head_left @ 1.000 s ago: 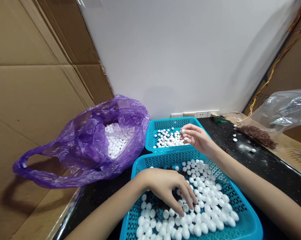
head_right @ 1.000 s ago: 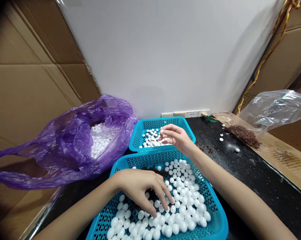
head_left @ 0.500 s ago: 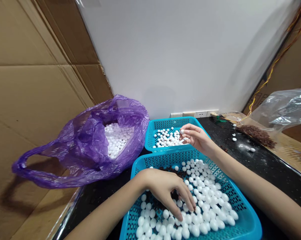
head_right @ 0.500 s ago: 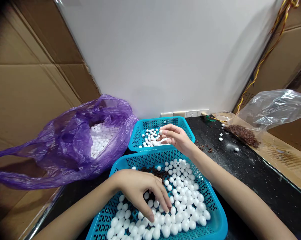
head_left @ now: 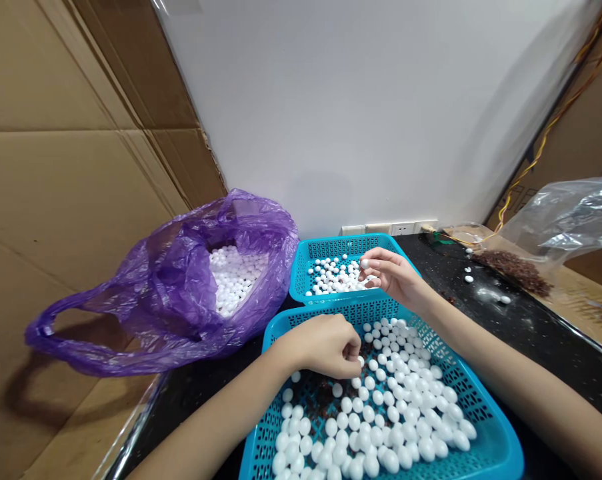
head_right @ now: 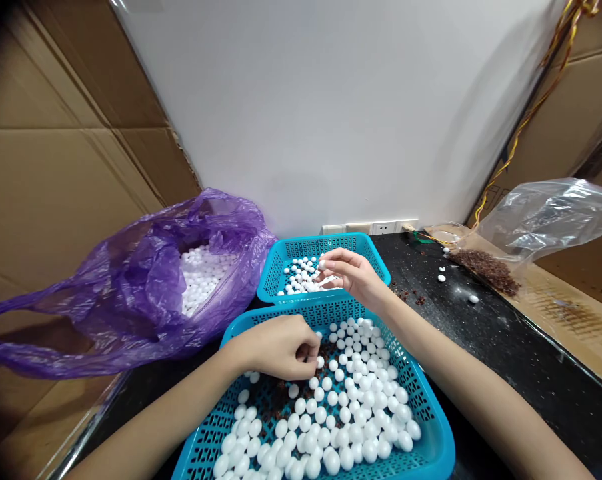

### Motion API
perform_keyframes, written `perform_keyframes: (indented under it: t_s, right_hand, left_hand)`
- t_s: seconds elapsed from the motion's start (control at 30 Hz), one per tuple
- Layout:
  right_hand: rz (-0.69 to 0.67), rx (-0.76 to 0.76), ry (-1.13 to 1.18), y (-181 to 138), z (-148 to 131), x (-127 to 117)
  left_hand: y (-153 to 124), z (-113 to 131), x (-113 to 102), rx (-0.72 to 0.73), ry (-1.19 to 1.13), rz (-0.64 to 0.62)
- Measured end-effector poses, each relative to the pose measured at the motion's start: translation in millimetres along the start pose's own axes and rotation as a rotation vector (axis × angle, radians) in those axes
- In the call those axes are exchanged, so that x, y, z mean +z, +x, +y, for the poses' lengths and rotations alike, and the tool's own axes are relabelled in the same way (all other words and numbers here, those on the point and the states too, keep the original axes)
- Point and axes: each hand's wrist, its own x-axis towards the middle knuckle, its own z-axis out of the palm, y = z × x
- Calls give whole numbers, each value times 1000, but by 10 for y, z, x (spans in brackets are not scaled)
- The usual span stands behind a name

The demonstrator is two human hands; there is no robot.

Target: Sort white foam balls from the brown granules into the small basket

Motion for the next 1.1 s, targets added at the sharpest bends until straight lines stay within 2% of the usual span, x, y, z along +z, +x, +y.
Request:
perform_keyframes:
  t_s: [0.17, 0.6, 1.1]
  right_hand:
    - [10, 14, -8, 3, -8, -3]
    - [-40, -15, 76, 3, -5, -1]
    - [-34, -9, 73, -3, -7, 6]
  left_hand:
    - [-26, 42, -11, -33, 132, -98]
    - [-24, 34, -37, -60, 112, -228]
    - [-29, 2, -41, -7, 58, -201]
